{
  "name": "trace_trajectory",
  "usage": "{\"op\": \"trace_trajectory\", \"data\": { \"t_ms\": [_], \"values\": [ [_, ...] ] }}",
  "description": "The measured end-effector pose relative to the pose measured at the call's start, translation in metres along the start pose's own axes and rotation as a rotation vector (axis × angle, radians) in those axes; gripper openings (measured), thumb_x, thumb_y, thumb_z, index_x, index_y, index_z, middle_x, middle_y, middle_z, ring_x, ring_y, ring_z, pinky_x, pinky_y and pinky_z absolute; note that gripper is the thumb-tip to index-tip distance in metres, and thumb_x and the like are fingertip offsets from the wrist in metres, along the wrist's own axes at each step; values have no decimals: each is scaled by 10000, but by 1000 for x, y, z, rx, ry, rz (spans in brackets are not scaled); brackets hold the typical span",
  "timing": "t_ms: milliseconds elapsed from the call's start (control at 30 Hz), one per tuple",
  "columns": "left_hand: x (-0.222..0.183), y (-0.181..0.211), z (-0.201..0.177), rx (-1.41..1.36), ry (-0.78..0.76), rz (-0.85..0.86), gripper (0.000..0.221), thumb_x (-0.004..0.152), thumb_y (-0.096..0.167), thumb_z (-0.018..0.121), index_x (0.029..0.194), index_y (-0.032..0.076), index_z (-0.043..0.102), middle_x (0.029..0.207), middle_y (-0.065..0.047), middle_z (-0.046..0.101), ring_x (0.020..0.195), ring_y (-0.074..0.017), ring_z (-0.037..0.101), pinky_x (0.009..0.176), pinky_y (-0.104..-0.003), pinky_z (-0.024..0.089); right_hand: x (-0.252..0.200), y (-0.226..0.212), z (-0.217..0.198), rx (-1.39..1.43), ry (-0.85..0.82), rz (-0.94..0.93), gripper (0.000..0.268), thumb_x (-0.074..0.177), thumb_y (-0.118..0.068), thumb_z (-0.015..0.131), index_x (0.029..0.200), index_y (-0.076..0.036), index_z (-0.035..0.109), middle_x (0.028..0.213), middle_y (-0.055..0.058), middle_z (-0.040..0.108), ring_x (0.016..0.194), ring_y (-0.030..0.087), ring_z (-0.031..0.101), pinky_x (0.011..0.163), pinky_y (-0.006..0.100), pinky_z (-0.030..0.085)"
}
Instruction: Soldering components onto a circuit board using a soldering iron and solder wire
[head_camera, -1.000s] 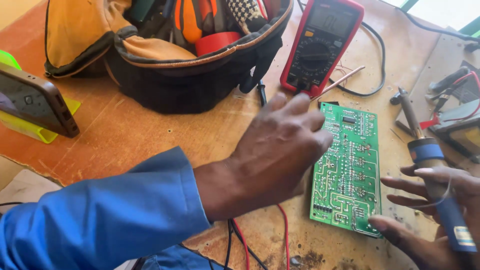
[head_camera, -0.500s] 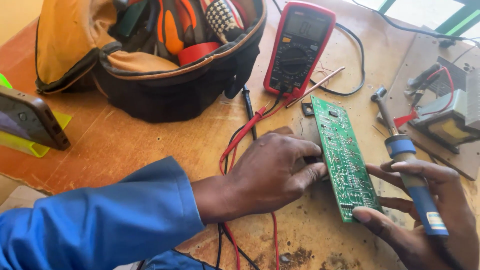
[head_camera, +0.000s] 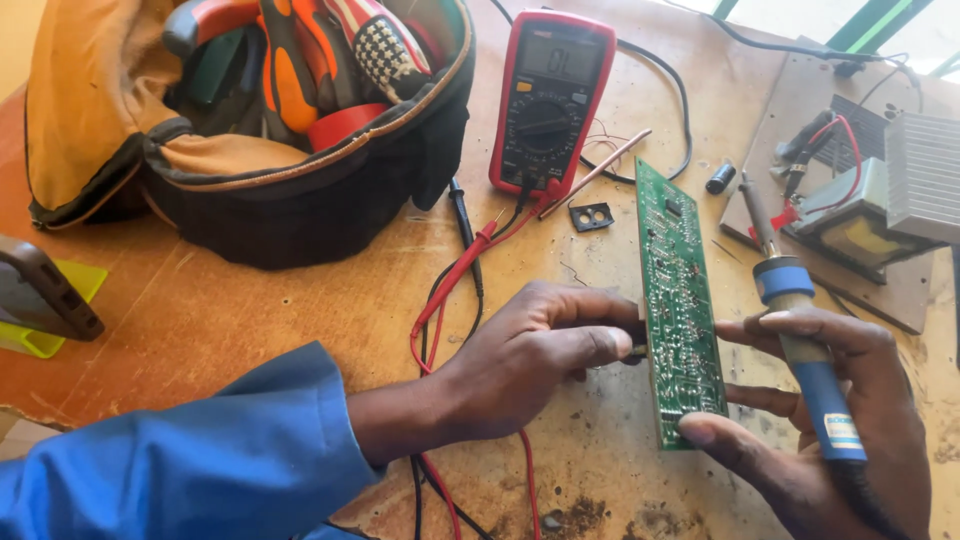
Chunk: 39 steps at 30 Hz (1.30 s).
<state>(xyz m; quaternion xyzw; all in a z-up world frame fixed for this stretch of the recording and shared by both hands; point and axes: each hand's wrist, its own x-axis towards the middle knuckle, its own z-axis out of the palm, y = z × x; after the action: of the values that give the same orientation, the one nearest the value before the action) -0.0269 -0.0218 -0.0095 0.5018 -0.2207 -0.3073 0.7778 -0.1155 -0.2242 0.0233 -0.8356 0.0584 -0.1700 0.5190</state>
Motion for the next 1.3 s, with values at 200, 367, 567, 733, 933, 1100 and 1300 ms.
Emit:
{"op": "trace_trajectory", "data": {
  "t_ms": [200, 367, 567, 733, 933, 1100, 1300],
  "values": [
    [-20, 41, 27, 476, -49, 159, 764, 657, 522, 705, 1285, 95, 619, 1123, -13, 729, 996, -89, 667, 907, -267, 604, 4, -14, 2, -100, 44, 182, 844, 496, 14, 866, 1252, -54, 494, 1243, 157, 683, 1131, 200, 720, 836, 373, 662],
    [-14, 28, 25, 507, -7, 163, 694, 707, 501, 707, 1264, 91, 647, 1111, -16, 727, 987, -85, 653, 878, -262, 574, 1, -10, 2, -162, 20, 150, 812, 539, -42, 880, 1264, -68, 516, 1203, 127, 687, 1180, 165, 699, 797, 359, 679],
    [-13, 27, 28, 719, 45, 219, 695, 684, 633, 621, 1139, 110, 672, 970, -12, 714, 855, -107, 631, 751, -291, 539, 3, -12, 2, -208, 14, 288, 823, 505, -80, 917, 1246, -129, 561, 1147, 93, 732, 926, 213, 778, 802, 352, 677],
    [-13, 28, 31, 734, 65, 194, 492, 721, 436, 728, 1104, 135, 662, 950, -1, 703, 800, -126, 621, 718, -295, 528, -1, 4, -7, -230, -43, 100, 861, 491, -147, 925, 1262, -84, 546, 1127, 110, 697, 1037, 163, 743, 921, 334, 655],
    [-13, 31, 30, 844, 80, 90, 514, 679, 488, 701, 1014, 111, 602, 874, -9, 645, 754, -171, 586, 698, -327, 500, 2, 102, -64, 0, 46, -280, 321, 1049, -325, 469, 1155, -31, 543, 895, 170, 667, 729, 248, 731, 749, 312, 622],
    [-11, 32, 27, 760, 35, 182, 487, 752, 433, 695, 1106, 104, 629, 986, -33, 706, 855, -157, 670, 768, -305, 551, -17, 204, -143, 43, -170, -64, 714, 950, -619, 472, 1456, -122, 551, 825, 156, 835, 582, 239, 893, 653, 339, 759],
    [-9, 36, 24, 666, -18, 99, 465, 802, 441, 698, 1120, 103, 668, 918, 43, 689, 802, -39, 606, 698, -239, 539, -32, 217, -167, 208, -251, 204, 820, 747, -427, 656, 1459, -19, 650, 844, 345, 963, 650, 422, 1002, 778, 474, 755]
  ]
}}
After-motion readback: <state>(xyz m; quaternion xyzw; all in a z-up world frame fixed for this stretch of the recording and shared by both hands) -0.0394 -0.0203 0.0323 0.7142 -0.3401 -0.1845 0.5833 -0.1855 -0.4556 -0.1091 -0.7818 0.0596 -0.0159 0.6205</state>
